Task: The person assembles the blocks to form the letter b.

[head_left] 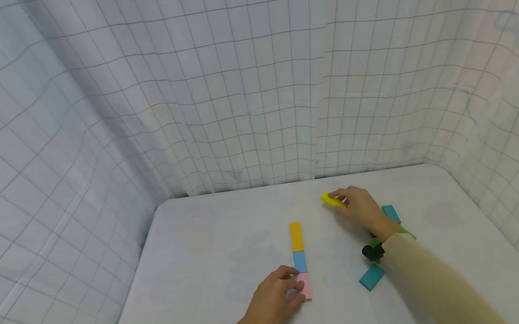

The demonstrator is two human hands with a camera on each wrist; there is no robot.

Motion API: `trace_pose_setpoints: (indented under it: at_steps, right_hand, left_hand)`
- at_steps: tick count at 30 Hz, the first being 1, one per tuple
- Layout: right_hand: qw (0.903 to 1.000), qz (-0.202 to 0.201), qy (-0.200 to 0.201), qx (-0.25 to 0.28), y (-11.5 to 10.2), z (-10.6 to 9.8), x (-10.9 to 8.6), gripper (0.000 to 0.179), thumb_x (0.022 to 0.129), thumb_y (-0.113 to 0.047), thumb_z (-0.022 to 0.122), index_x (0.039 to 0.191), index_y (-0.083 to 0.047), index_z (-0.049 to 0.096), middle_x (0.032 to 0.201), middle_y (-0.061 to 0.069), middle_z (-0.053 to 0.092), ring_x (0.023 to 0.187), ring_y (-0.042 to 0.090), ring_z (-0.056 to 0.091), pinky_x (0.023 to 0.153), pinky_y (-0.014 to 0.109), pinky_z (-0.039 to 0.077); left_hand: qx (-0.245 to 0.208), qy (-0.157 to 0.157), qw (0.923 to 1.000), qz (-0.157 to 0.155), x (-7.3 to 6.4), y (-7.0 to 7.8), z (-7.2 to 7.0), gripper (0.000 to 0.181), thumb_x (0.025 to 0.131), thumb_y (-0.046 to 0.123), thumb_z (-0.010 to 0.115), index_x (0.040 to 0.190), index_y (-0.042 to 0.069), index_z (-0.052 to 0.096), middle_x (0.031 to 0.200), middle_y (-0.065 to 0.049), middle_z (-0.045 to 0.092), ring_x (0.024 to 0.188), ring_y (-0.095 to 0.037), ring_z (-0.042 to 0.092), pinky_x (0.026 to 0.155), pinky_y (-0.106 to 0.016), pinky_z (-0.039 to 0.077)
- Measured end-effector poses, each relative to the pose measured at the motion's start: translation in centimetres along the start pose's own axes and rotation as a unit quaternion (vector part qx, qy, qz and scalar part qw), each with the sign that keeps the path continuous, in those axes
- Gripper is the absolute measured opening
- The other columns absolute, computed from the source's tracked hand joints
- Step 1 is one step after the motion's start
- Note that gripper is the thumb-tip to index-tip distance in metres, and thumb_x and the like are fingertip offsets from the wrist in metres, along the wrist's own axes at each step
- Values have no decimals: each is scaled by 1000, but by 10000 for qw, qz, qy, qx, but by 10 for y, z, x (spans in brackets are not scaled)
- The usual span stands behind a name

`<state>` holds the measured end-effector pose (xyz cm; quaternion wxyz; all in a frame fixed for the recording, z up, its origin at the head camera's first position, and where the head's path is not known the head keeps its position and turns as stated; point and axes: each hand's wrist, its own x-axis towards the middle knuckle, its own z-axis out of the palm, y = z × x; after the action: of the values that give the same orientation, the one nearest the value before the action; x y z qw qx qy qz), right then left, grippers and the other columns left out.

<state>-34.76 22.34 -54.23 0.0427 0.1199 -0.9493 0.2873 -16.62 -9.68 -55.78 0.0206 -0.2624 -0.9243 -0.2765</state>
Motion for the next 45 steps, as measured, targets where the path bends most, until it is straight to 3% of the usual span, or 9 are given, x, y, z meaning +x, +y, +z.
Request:
trace_pose_setpoints:
  at_steps: [17, 28, 45]
  right_hand:
    - [9999, -58, -129, -75, -43, 24, 14, 40, 105, -15, 86, 145, -15, 82, 131, 16, 82, 109, 30, 74, 95, 48, 68]
    - [9997, -139, -189, 11, -56, 42, 23, 38, 104, -14, 87, 142, -16, 84, 130, 16, 82, 110, 30, 76, 96, 50, 69]
    - [9996, 92, -230, -165, -66, 58, 30, 35, 106, -18, 86, 141, -18, 84, 129, 13, 80, 116, 32, 77, 104, 52, 68]
  left_hand:
    - [66, 39, 10000, 34, 0, 0, -2, 8, 98, 16, 96, 105, 13, 93, 134, -5, 81, 118, -25, 81, 100, -39, 71]
    - [50, -66, 10000, -50, 1, 2, -2, 12, 98, 19, 97, 108, 15, 94, 136, -3, 81, 118, -24, 80, 99, -39, 70]
    - [127, -298, 9993, -205, 5, 2, -2, 13, 99, 22, 96, 111, 16, 94, 138, -3, 80, 121, -22, 79, 104, -40, 70]
